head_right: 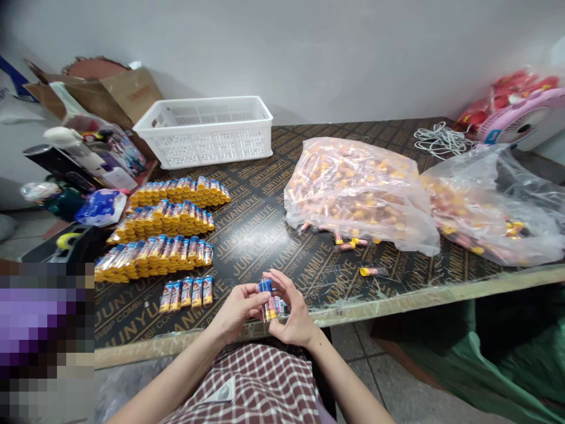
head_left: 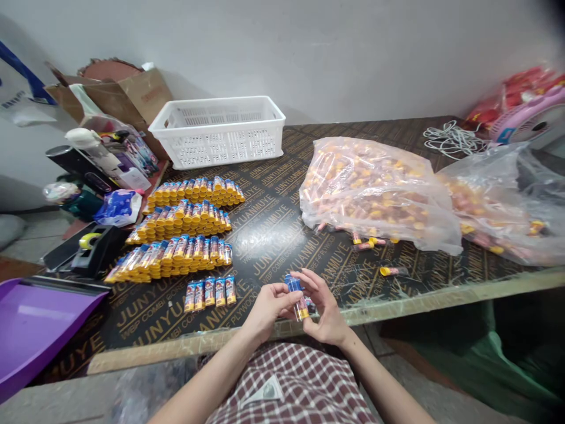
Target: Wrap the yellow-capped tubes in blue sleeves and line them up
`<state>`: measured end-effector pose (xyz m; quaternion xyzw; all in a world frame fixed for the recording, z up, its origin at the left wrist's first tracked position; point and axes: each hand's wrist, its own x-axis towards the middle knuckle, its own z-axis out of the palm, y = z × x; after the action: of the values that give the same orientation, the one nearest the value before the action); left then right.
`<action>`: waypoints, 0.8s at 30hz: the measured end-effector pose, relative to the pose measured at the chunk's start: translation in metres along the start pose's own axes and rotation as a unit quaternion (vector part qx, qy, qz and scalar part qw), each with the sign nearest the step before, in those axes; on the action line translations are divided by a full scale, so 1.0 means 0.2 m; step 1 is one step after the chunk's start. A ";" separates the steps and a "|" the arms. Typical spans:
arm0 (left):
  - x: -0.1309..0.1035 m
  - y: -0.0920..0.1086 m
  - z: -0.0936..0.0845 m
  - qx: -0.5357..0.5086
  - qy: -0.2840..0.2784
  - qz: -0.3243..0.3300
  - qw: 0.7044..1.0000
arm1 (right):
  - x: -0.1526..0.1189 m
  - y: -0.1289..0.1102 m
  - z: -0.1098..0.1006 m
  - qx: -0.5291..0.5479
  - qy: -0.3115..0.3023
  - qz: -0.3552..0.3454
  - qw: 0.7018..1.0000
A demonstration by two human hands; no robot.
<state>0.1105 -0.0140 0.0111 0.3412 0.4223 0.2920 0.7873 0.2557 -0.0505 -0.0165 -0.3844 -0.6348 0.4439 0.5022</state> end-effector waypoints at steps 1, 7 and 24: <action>0.00 0.00 -0.01 0.009 0.005 0.000 1.000 | 0.00 0.00 0.00 -0.004 -0.007 0.000 1.000; 0.03 0.04 -0.23 0.383 0.175 0.115 0.900 | 0.04 0.06 -0.17 -0.186 0.053 0.014 0.981; -0.03 -0.03 -0.51 0.726 0.385 0.135 0.553 | 0.44 0.49 -0.98 -0.588 0.223 0.311 0.712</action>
<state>0.0196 0.0076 -0.0319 0.7054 0.7025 0.0927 -0.0142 0.4339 0.0962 -0.0644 -0.8656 -0.4820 0.0131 0.1349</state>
